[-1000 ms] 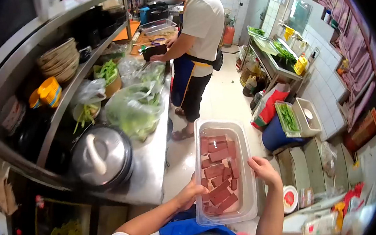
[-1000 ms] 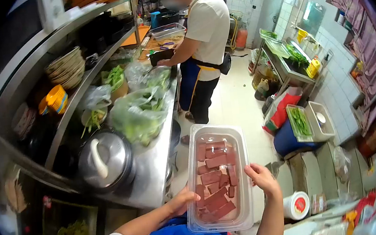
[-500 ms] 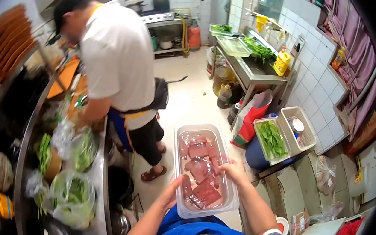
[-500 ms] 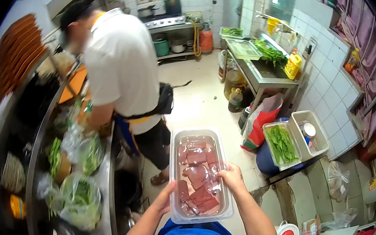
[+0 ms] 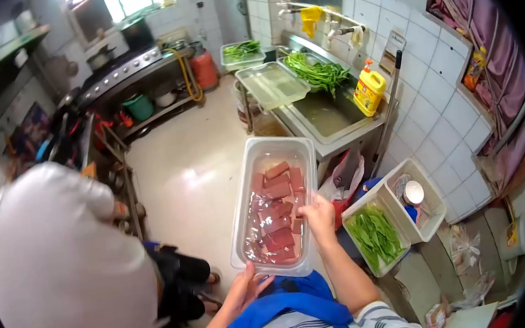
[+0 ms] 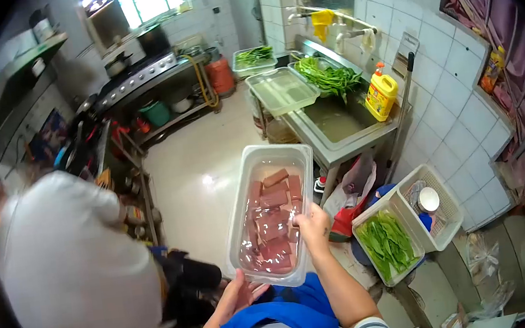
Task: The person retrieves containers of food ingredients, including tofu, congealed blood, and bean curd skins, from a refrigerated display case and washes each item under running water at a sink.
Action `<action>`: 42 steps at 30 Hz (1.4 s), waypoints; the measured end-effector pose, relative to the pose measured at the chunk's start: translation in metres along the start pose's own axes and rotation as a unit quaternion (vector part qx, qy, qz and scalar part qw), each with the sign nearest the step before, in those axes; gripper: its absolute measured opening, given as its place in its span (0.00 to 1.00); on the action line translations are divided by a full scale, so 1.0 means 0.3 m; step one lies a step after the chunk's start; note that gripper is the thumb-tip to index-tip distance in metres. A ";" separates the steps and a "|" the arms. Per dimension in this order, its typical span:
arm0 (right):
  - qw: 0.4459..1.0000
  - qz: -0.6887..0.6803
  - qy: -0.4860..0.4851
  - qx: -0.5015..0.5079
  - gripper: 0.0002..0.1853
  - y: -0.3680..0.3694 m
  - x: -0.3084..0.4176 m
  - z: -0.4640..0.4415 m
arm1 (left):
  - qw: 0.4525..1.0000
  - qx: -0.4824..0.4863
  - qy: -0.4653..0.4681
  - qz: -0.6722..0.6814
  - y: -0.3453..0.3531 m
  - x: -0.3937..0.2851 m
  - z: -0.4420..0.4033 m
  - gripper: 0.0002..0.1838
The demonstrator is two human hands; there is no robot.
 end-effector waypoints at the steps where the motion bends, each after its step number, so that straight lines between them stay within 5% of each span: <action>1: 1.000 -0.001 0.001 -0.011 0.20 0.014 -0.005 -0.087 | 0.999 0.016 -0.037 0.030 0.034 -0.054 -0.091 0.32; 3: 0.996 -0.035 -0.051 -0.057 0.19 0.060 0.000 -0.269 | 0.995 0.030 -0.075 0.060 0.089 -0.167 -0.286 0.30; 4: 0.991 -0.046 -0.079 -0.095 0.10 0.077 0.031 -0.352 | 0.996 0.000 -0.064 0.060 0.100 -0.247 -0.374 0.29; 6: 0.994 -0.053 -0.058 -0.074 0.10 0.130 0.055 -0.527 | 0.996 -0.057 -0.009 0.067 0.074 -0.375 -0.554 0.28; 10: 0.994 0.029 -0.096 -0.052 0.12 0.216 -0.010 -0.884 | 0.989 -0.101 0.016 0.109 -0.010 -0.553 -0.864 0.11; 18: 0.993 0.064 -0.104 -0.002 0.15 0.470 0.007 -1.417 | 0.981 -0.188 -0.002 0.056 -0.121 -1.076 -1.199 0.11; 22: 0.999 0.025 -0.038 0.014 0.18 0.632 -0.055 -1.660 | 0.975 -0.212 0.004 -0.065 -0.225 -1.401 -1.394 0.21; 33: 0.972 -0.216 0.024 -0.093 0.18 1.080 -0.241 -2.208 | 0.966 -0.139 -0.079 -0.205 -0.387 -2.195 -1.930 0.17; 42: 0.959 -0.224 0.050 -0.167 0.22 1.066 -0.343 -2.581 | 0.951 -0.102 -0.096 -0.275 -0.309 -2.531 -2.355 0.10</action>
Point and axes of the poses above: each hand's wrist, its own z-axis away from the middle knuckle, its own y-axis out of the palm, x = y × z, the point moved 9 cm from there along -z, towards the middle knuckle, and after that the axes turned 9 degrees about -y, right-handed, at the moved point
